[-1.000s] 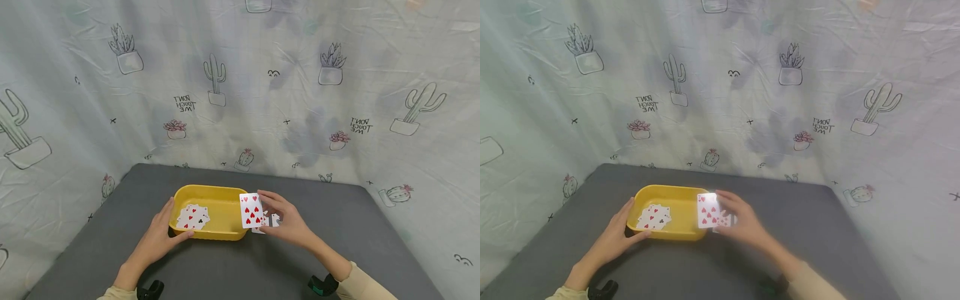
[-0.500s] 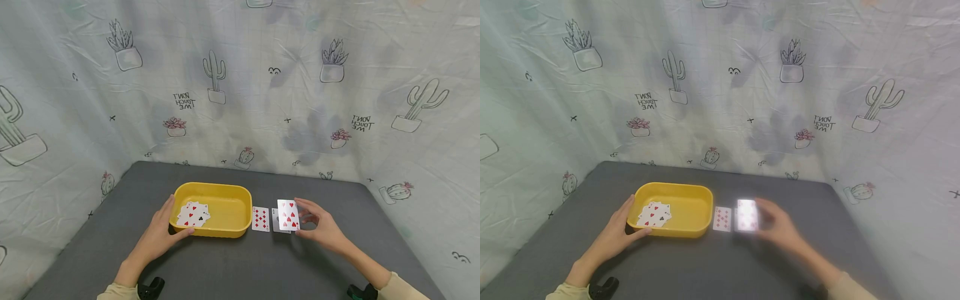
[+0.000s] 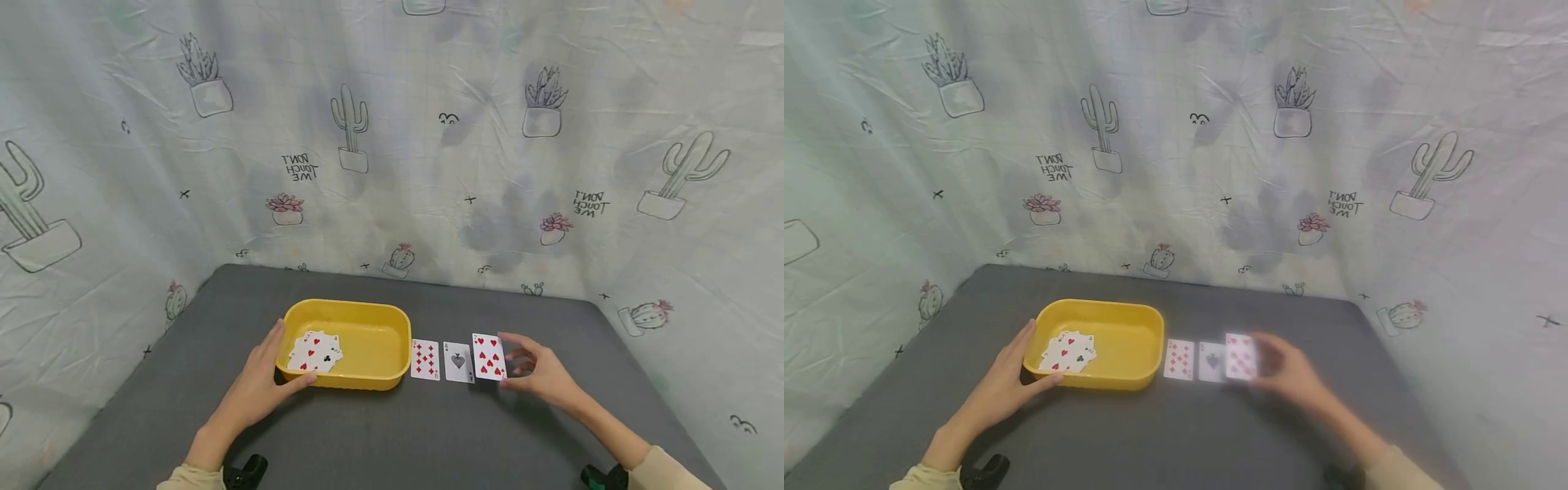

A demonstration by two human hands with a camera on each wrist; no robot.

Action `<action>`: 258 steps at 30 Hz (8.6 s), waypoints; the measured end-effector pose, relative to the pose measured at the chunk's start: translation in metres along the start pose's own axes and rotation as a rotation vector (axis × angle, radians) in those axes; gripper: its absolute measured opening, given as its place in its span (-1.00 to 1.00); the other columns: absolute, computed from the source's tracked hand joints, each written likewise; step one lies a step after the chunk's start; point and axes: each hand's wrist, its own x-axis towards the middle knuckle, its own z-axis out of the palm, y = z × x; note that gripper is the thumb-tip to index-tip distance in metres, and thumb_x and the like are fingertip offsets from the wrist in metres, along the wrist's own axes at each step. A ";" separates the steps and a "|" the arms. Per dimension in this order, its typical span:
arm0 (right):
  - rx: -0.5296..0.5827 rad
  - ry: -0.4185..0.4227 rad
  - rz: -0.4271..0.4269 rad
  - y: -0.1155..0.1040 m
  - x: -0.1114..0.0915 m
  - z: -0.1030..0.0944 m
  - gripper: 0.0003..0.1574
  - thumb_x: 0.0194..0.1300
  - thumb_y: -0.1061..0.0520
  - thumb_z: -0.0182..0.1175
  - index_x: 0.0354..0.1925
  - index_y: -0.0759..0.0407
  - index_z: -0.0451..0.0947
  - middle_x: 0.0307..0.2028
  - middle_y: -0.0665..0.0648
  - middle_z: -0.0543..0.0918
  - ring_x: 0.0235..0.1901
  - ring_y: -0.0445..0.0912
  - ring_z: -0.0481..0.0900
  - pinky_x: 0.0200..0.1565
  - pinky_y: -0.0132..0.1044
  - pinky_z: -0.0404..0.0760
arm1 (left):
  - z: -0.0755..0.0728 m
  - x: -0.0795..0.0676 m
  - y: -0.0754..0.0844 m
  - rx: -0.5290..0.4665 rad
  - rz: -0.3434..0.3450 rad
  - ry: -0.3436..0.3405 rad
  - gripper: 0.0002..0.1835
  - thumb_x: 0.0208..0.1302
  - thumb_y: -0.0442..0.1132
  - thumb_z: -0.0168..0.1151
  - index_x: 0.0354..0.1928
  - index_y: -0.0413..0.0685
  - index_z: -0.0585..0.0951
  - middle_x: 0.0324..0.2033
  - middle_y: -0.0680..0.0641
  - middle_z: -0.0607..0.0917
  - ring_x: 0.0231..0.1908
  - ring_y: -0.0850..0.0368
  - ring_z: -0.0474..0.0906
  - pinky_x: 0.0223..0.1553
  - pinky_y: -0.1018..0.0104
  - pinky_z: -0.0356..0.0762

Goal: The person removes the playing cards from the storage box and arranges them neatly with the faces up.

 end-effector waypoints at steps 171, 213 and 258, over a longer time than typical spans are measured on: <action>-0.230 -0.478 -0.212 -0.121 0.119 0.233 0.10 -0.05 0.10 0.60 0.41 0.11 0.30 0.30 -0.04 0.44 0.15 -0.17 0.41 0.19 -0.36 0.35 | 0.009 -0.044 0.054 0.023 -0.098 0.019 0.25 0.08 0.45 0.24 0.58 0.06 -0.22 0.53 -0.13 -0.11 0.38 -0.36 0.01 0.14 -0.47 0.13; 0.086 -0.359 -0.063 -0.120 0.109 0.233 0.17 -0.21 0.34 0.63 0.38 0.13 0.35 0.20 -0.08 0.51 -0.42 -0.24 0.57 -0.36 -0.41 0.60 | 0.012 -0.048 0.047 0.010 -0.080 0.029 0.28 0.07 0.44 0.27 0.58 0.07 -0.26 0.52 -0.17 -0.10 0.37 -0.40 0.00 0.13 -0.48 0.13; -0.211 -0.040 -0.184 -0.041 -0.032 -0.060 0.10 -0.13 0.26 0.62 0.37 0.16 0.34 -0.35 0.07 0.60 -0.35 -0.08 0.58 -0.22 -0.28 0.60 | 0.014 -0.059 0.056 0.008 -0.107 0.012 0.29 0.07 0.45 0.27 0.56 0.15 -0.34 0.53 -0.19 -0.15 0.40 -0.41 -0.08 0.17 -0.49 0.03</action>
